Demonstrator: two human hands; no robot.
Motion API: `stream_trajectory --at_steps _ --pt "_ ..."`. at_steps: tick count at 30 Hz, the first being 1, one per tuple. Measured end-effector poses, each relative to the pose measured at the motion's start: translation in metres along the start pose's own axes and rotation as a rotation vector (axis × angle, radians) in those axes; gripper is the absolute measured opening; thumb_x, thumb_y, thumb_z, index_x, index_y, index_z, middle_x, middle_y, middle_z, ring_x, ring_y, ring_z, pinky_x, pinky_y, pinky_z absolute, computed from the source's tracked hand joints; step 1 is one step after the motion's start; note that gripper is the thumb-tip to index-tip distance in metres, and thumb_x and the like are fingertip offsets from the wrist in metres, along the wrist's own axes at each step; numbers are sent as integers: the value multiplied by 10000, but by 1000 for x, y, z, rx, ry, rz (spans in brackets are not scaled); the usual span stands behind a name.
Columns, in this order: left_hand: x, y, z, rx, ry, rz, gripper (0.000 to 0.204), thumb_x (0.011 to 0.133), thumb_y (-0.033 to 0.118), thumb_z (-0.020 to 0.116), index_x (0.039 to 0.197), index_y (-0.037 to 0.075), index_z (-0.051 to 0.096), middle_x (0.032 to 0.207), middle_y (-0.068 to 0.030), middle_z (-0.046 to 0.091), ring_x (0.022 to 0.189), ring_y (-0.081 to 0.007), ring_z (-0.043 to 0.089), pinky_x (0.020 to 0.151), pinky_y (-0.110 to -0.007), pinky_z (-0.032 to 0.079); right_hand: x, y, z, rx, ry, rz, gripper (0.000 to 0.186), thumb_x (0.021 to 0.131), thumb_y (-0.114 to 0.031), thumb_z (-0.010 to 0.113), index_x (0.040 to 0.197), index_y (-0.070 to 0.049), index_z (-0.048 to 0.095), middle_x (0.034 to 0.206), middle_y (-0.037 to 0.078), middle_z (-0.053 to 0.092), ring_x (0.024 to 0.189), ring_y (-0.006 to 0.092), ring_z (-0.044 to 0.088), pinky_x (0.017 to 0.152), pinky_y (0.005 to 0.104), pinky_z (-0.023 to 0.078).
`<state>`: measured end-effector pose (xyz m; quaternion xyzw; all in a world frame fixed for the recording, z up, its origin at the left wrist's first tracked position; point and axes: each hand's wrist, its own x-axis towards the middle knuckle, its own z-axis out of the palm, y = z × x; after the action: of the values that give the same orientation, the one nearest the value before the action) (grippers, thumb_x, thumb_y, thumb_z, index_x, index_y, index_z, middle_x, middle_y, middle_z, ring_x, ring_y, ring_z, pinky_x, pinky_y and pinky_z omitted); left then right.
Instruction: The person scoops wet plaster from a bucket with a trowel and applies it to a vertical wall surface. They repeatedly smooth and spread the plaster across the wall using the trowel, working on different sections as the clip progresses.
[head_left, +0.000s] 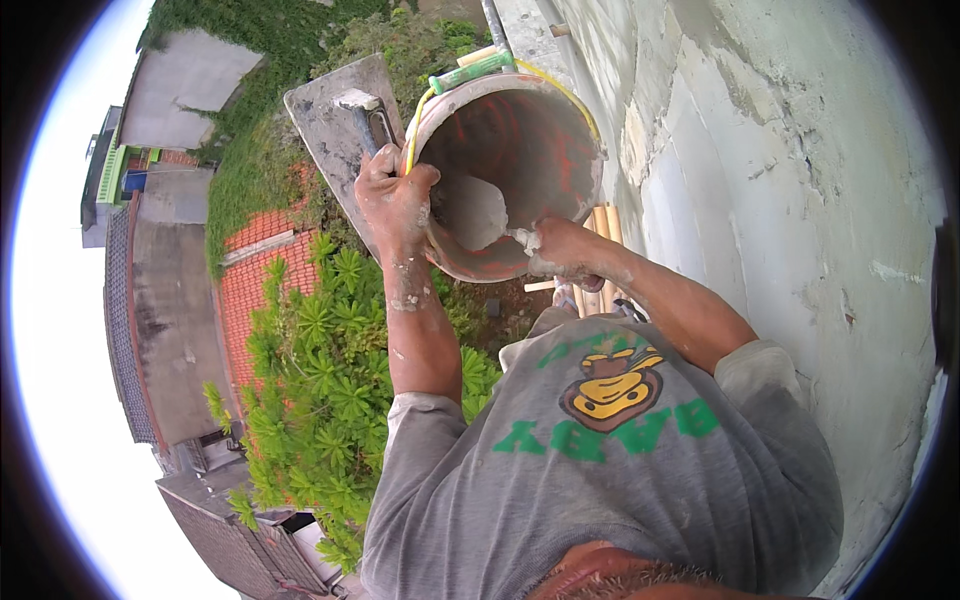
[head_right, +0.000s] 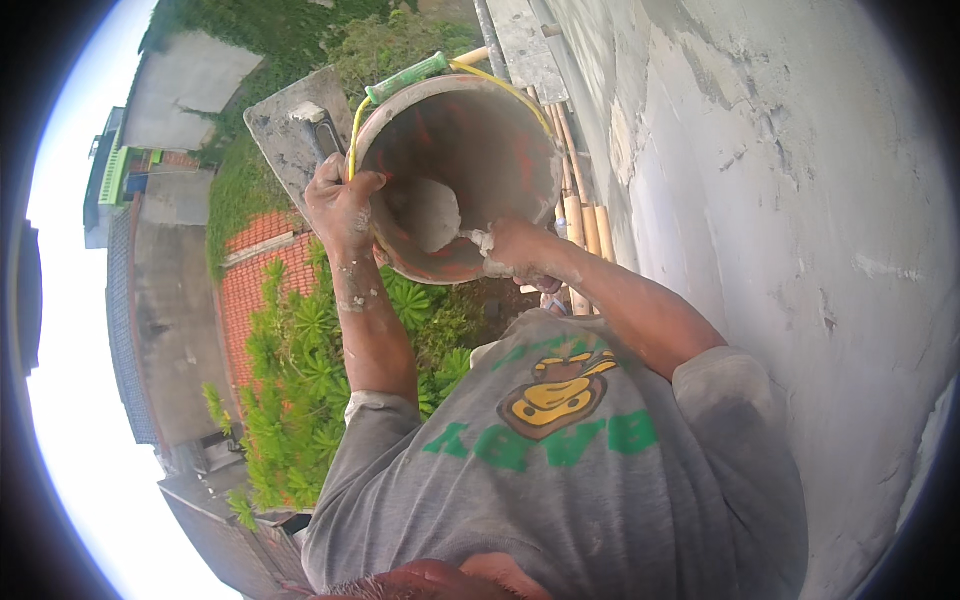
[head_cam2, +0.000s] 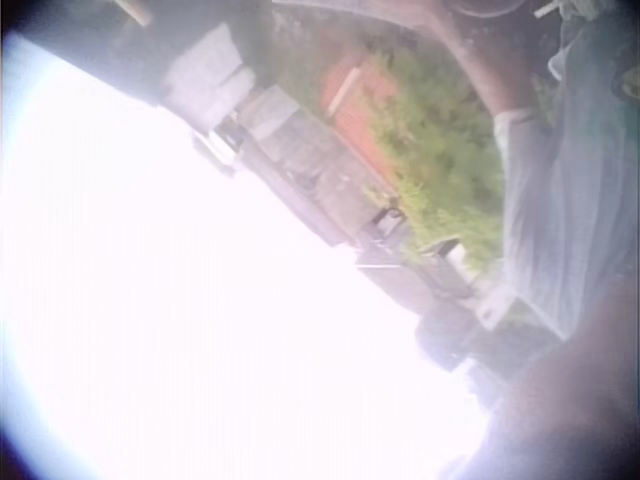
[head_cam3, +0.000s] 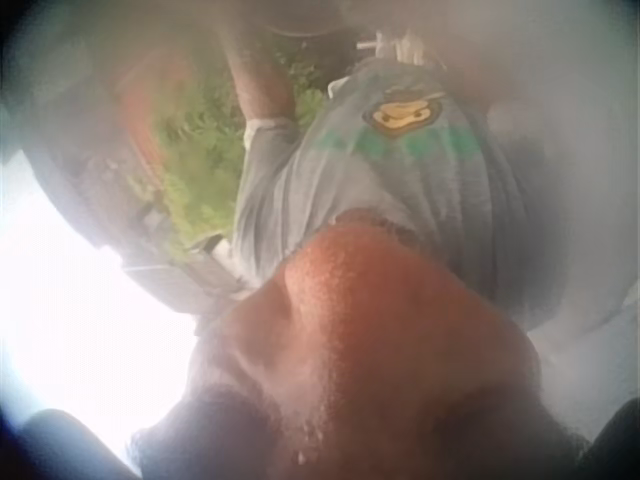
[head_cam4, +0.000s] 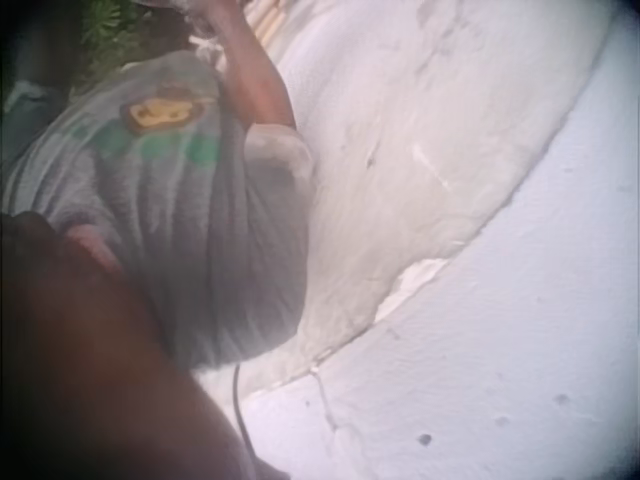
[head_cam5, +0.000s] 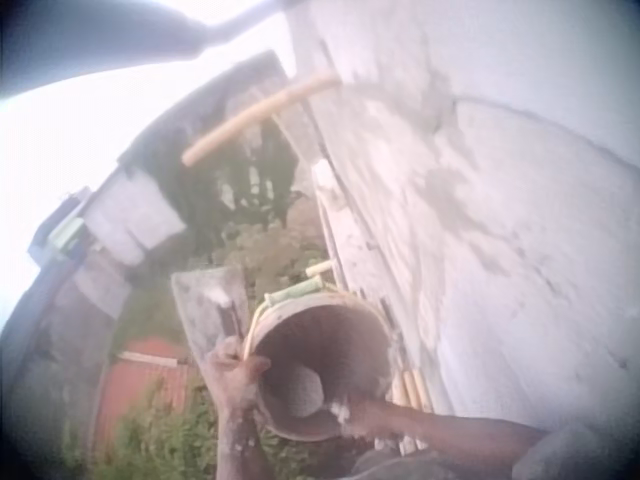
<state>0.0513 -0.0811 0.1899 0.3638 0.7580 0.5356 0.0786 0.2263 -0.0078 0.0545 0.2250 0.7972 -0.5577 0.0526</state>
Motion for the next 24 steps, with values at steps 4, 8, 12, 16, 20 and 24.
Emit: stream_trajectory --at_steps 4,8,12,16,20,24 --pt "1 -26 3 28 63 -49 253 603 47 693 621 23 441 732 1 404 656 -133 402 600 -298 343 -24 -10 -1 164 32 121 280 671 -154 670 839 68 636 634 165 625 578 279 639 501 429 483" --pt "1 -51 18 -272 30 -203 202 678 67 751 650 44 552 726 35 500 644 -91 430 584 -274 339 -46 -24 -18 248 58 292 286 659 -125 661 865 65 606 655 162 616 543 248 614 480 391 466" --pt "-5 -77 40 -532 98 -388 247 744 10 743 981 -12 676 860 -43 657 742 -152 612 703 -300 484 -74 0 -34 416 107 281 301 703 -115 660 940 61 598 675 112 623 511 163 587 486 347 467" --pt "-14 -106 41 -637 50 -458 297 745 -17 729 1034 -36 663 914 -81 682 777 -179 648 748 -318 518 -126 9 -42 563 297 157 346 750 -164 697 990 62 591 687 68 600 541 121 571 505 293 465" --pt "-26 -135 48 -565 8 -433 273 717 -18 721 985 -37 673 876 -60 667 751 -165 619 729 -305 488 -168 17 -39 719 514 183 273 745 -184 710 917 -14 583 632 38 584 481 101 515 447 258 415" --pt "-38 -141 56 -412 -7 -506 207 718 -35 711 919 -31 665 850 -51 658 730 -161 597 699 -306 466 -196 20 -31 1063 615 73 218 759 -180 694 835 -25 559 631 38 566 473 119 547 446 274 473"
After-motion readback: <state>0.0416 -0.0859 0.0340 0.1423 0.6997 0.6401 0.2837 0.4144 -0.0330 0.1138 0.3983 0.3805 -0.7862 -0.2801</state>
